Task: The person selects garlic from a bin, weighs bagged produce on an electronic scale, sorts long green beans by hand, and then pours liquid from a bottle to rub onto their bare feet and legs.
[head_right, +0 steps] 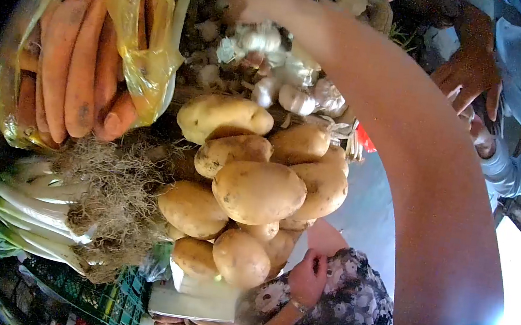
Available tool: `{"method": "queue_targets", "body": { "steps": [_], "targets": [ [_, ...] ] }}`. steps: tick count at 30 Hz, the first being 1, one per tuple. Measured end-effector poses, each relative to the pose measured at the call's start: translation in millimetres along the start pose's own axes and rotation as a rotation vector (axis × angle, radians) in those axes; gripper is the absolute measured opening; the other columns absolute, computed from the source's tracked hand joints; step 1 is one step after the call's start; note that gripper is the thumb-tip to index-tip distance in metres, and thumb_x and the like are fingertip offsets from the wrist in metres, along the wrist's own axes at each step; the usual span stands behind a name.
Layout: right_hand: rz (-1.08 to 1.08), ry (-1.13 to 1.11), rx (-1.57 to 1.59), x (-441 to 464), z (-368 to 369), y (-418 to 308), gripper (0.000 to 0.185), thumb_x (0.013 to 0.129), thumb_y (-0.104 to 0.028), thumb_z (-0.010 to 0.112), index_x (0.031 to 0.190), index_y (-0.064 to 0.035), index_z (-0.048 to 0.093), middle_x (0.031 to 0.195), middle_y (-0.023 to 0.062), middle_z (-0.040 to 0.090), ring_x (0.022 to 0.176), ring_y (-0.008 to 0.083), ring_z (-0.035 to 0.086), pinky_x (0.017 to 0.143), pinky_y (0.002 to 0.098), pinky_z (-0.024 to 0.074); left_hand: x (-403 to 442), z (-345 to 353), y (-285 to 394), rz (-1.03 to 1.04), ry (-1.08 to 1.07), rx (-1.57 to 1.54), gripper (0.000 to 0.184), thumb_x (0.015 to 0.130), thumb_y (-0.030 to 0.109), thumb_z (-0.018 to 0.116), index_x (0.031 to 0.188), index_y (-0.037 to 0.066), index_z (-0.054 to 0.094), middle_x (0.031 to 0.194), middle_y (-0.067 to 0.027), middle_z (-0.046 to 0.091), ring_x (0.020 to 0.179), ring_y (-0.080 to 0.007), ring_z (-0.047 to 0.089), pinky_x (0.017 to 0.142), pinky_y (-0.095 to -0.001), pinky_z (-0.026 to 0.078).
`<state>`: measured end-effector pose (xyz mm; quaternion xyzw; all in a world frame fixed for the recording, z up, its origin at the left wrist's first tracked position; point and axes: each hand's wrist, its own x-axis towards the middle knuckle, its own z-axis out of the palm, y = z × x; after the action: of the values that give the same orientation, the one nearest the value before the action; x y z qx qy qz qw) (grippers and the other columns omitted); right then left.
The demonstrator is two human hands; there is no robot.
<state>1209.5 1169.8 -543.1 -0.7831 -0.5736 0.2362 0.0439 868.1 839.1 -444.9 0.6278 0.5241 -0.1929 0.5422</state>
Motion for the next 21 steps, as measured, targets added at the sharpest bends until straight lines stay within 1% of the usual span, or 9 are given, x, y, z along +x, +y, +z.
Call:
{"method": "queue_targets", "body": {
  "steps": [2,4,7,9,10,12,16,18,21],
  "targets": [
    [-0.116,0.029,0.009,-29.4,15.7,-10.5,0.053,0.088,-0.031,0.059,0.136,-0.0139,0.043,0.128,0.0148,0.054,0.094,0.0309,0.064,0.085,0.0458,0.0505,1.4,-1.5,0.1,0.023,-0.026,-0.042,0.017,0.092,0.028,0.051,0.091,0.011,0.054,0.072,-0.0143,0.065,0.065,-0.0363,0.063,0.054,-0.0462,0.047],
    [0.014,0.006,0.103,-58.1,7.3,-27.6,0.057,0.091,-0.03,0.054,0.143,-0.0162,0.035,0.13,0.0185,0.05,0.106,0.0317,0.059,0.1,0.0516,0.0386,-0.1,1.7,2.2,0.032,-0.006,-0.019,0.018,0.092,0.029,0.051,0.091,0.011,0.054,0.072,-0.0145,0.065,0.065,-0.0363,0.063,0.054,-0.0464,0.048],
    [0.124,-0.208,0.24,-72.6,1.6,-44.1,0.057,0.09,-0.028,0.054,0.142,-0.016,0.036,0.127,0.0186,0.051,0.112,0.0304,0.055,0.101,0.0518,0.036,0.3,-0.5,4.1,-0.021,-0.031,0.02,0.02,0.091,0.029,0.053,0.091,0.009,0.055,0.076,-0.0162,0.065,0.069,-0.0377,0.063,0.058,-0.0466,0.048],
    [-0.207,-0.021,-0.059,-81.4,27.0,-58.8,0.054,0.089,-0.022,0.053,0.14,-0.0134,0.038,0.128,0.0194,0.05,0.118,0.0294,0.05,0.103,0.0547,0.0329,2.0,0.6,3.8,-0.06,-0.077,0.029,0.021,0.091,0.028,0.054,0.09,0.007,0.056,0.078,-0.0177,0.064,0.073,-0.0392,0.062,0.062,-0.0468,0.048],
    [-0.226,-0.305,-0.151,-88.3,-16.1,-86.2,0.044,0.088,-0.014,0.049,0.131,-0.0092,0.048,0.126,0.0168,0.052,0.12,0.0293,0.046,0.101,0.0555,0.0337,2.0,3.4,0.0,-0.039,-0.063,0.018,0.021,0.091,0.028,0.055,0.09,0.007,0.055,0.078,-0.0177,0.064,0.072,-0.0394,0.062,0.061,-0.0471,0.048],
    [-0.347,-0.106,0.176,-91.8,1.1,-88.3,0.033,0.086,-0.012,0.051,0.117,-0.0012,0.057,0.122,0.0198,0.052,0.118,0.0339,0.046,0.099,0.0535,0.0363,1.5,4.4,-1.7,-0.022,-0.046,0.004,0.022,0.091,0.028,0.055,0.089,0.007,0.054,0.078,-0.0177,0.064,0.072,-0.0395,0.062,0.061,-0.0474,0.048],
    [-0.4,-0.055,0.048,-82.9,-1.3,-71.6,0.028,0.084,-0.014,0.056,0.108,-0.0004,0.061,0.122,0.021,0.05,0.115,0.0395,0.046,0.097,0.0538,0.0375,3.6,1.1,-0.9,-0.01,-0.056,0.018,0.021,0.091,0.029,0.053,0.091,0.008,0.054,0.075,-0.017,0.064,0.068,-0.0386,0.062,0.058,-0.0477,0.048],
    [0.078,0.102,0.261,-57.7,-12.6,-52.9,0.032,0.085,-0.022,0.058,0.11,-0.0028,0.06,0.128,0.023,0.046,0.124,0.0425,0.039,0.105,0.0525,0.0334,1.2,2.8,-1.3,0.018,-0.026,0.012,0.02,0.091,0.029,0.051,0.092,0.01,0.054,0.072,-0.0166,0.064,0.065,-0.0374,0.063,0.056,-0.0475,0.048],
    [0.2,0.462,0.019,-29.4,9.3,-14.1,0.037,0.089,-0.03,0.054,0.119,-0.0086,0.058,0.133,0.0236,0.04,0.128,0.0427,0.034,0.104,0.0622,0.0288,2.4,-0.4,0.3,0.047,-0.004,0.015,0.02,0.091,0.029,0.051,0.092,0.01,0.054,0.074,-0.0161,0.065,0.066,-0.0374,0.063,0.056,-0.0472,0.048]
  ]
}}
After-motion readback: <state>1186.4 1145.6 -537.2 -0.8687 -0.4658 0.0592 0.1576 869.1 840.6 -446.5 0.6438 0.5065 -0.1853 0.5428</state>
